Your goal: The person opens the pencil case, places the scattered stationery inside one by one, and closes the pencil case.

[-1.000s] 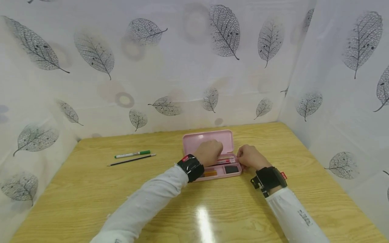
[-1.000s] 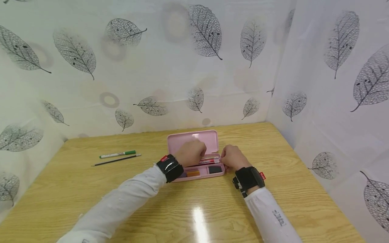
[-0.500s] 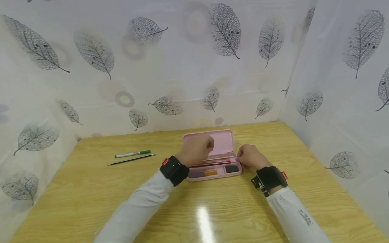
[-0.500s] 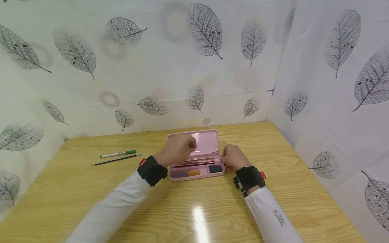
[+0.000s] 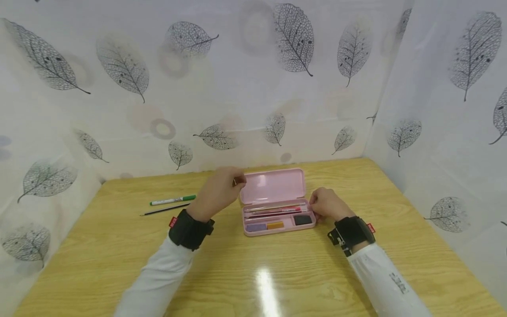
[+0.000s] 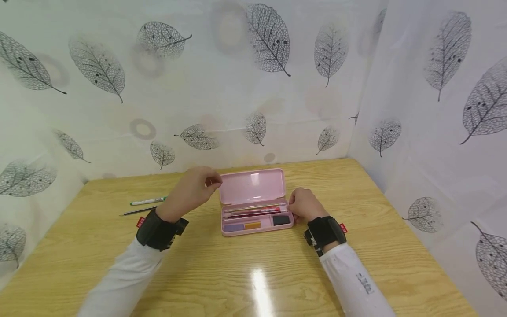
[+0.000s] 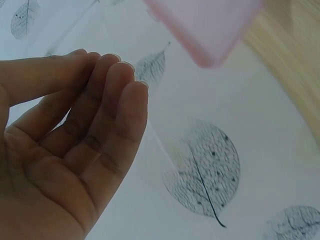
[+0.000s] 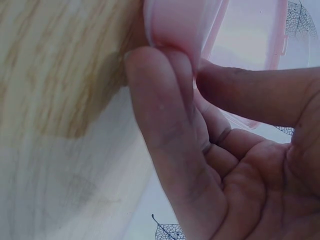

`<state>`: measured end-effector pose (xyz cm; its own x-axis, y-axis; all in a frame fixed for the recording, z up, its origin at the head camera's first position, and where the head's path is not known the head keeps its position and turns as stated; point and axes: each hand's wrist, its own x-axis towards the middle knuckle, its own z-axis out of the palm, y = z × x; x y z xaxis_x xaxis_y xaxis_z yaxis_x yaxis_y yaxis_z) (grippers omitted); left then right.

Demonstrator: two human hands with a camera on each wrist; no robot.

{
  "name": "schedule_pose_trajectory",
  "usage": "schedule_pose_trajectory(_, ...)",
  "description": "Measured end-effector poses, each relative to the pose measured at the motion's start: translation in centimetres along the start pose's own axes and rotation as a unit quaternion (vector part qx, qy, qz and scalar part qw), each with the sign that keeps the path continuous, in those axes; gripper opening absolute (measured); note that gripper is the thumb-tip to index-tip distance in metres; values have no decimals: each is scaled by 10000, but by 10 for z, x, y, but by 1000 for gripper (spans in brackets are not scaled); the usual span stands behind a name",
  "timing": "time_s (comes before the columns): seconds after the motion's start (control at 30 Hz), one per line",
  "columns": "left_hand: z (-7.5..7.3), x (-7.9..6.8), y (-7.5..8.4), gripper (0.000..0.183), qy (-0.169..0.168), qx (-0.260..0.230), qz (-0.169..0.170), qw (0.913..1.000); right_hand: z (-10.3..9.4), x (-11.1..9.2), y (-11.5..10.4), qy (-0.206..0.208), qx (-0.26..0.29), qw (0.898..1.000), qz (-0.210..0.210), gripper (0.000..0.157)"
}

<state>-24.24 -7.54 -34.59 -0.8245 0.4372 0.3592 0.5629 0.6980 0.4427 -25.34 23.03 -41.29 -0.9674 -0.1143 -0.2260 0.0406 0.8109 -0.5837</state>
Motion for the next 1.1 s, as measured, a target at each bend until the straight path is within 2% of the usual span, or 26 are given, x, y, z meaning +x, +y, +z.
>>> schedule_pose_trajectory(0.17,-14,-11,-15,5,165,216,-281,9992,0,0,-2,-13,-11,10000,38,7)
schedule_pose_trajectory(0.5,-42,-30,-36,6,613,441,-407,9963,0,2,0,1,-49,9999,136,7)
schedule_pose_trajectory(0.73,-54,-46,-59,9,507,807,-809,9922,2,1,-1,-8,-72,9999,78,6)
schedule_pose_trajectory(0.93,-60,-59,-82,10,433,872,-992,9903,2,1,-2,26,-107,9999,38,8)
schedule_pose_trajectory(1.1,-64,-64,-96,9,368,794,-1196,9890,2,0,-1,90,-138,9999,17,8)
